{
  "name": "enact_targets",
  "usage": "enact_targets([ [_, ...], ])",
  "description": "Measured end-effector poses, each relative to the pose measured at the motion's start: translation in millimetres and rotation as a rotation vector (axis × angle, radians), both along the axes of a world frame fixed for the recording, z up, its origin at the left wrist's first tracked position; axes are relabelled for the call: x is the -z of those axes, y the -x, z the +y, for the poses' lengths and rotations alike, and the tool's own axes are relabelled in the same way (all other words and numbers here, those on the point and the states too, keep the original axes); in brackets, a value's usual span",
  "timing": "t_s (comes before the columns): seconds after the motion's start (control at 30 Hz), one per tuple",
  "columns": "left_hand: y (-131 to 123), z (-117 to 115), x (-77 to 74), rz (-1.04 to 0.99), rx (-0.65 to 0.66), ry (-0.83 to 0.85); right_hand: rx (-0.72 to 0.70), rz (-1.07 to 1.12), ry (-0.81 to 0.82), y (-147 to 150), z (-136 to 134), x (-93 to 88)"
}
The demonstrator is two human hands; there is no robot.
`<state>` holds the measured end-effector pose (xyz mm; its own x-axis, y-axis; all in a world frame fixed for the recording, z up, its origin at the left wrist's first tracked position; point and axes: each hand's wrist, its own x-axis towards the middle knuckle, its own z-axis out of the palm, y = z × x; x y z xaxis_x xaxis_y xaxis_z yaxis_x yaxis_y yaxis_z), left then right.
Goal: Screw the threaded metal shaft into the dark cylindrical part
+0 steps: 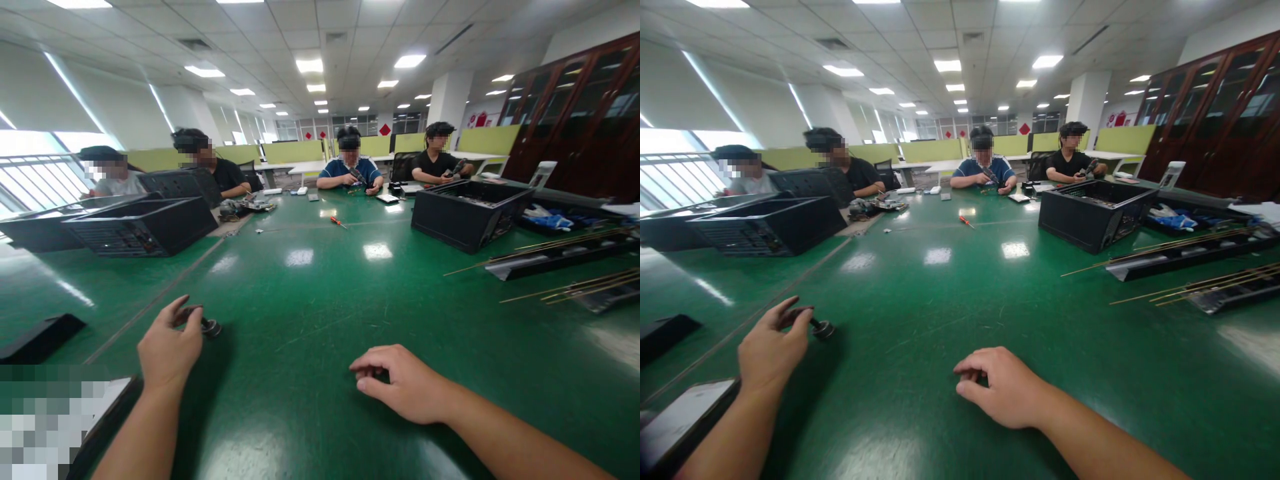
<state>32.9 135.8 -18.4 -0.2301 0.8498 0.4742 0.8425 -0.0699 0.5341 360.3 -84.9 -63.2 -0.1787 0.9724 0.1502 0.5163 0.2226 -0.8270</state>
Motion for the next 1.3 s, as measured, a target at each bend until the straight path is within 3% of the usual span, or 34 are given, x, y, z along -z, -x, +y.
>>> enact_targets([
  [0.33,8,7,2.9,0.014,0.009,0.173,-0.009,-0.005,-0.016,1,0,0.6],
  [0.63,10,5,8.9,-0.056,-0.049,0.118,-0.01,-0.031,-0.034,1,-1,0.8],
  [0.9,12,6,8.2,-0.074,-0.13,0.186,-0.011,-0.038,-0.038,1,-2,0.1],
  [1.3,18,7,4.7,0.009,-0.016,0.323,-0.016,-0.08,-0.048,1,-3,-2.0],
])
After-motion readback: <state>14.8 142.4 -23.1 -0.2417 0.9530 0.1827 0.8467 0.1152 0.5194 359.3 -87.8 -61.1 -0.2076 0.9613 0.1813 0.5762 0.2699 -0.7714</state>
